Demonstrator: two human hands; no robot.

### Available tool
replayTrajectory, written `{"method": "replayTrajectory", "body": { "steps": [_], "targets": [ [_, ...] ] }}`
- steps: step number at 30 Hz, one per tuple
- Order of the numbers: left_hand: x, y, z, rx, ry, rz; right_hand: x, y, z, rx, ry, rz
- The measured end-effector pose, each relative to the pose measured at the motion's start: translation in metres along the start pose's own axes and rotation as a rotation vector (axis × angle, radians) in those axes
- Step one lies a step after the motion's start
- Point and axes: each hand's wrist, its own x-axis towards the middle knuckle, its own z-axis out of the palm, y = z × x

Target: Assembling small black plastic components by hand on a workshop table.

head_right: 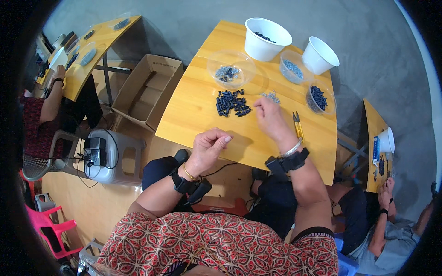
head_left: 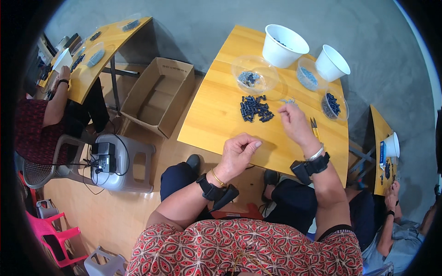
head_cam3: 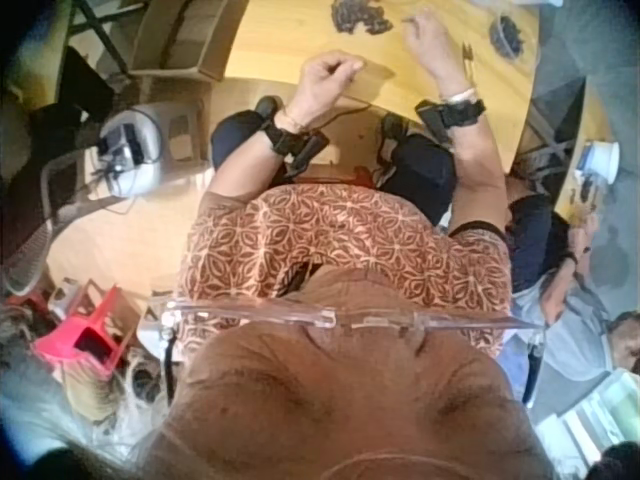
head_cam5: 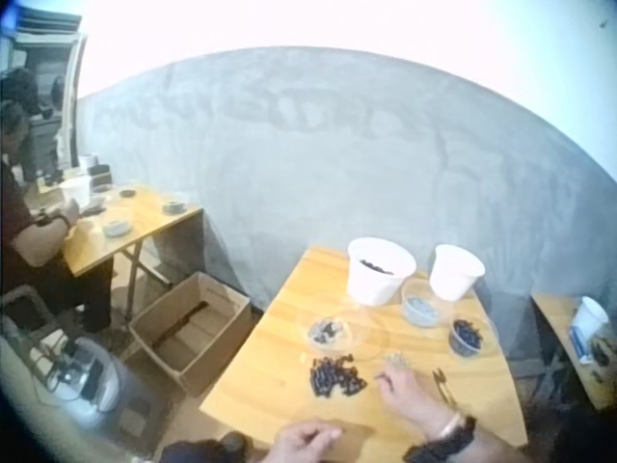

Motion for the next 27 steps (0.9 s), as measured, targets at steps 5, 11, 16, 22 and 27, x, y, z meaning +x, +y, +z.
{"method": "replayTrajectory", "body": {
  "steps": [5, 11, 16, 22, 27],
  "targets": [
    [0.004, 0.003, -0.006, 0.127, 0.056, 0.118, -0.008, -0.019, 0.015, 0.099, 0.042, -0.087],
    [0.003, 0.002, -0.004, 0.12, 0.065, 0.133, -0.006, -0.03, 0.016, 0.061, 0.021, -0.1],
    [0.006, 0.01, -0.006, 0.403, 0.102, 0.365, -0.008, -0.026, 0.025, 0.049, -0.047, -0.097],
    [0.007, 0.008, -0.006, 0.628, 0.207, 0.415, -0.018, -0.031, 0.029, 0.062, -0.087, -0.099],
    [0.007, 0.008, -0.001, 0.83, 0.16, 0.43, -0.037, -0.064, 0.031, 0.059, -0.105, -0.104]
  ]
}}
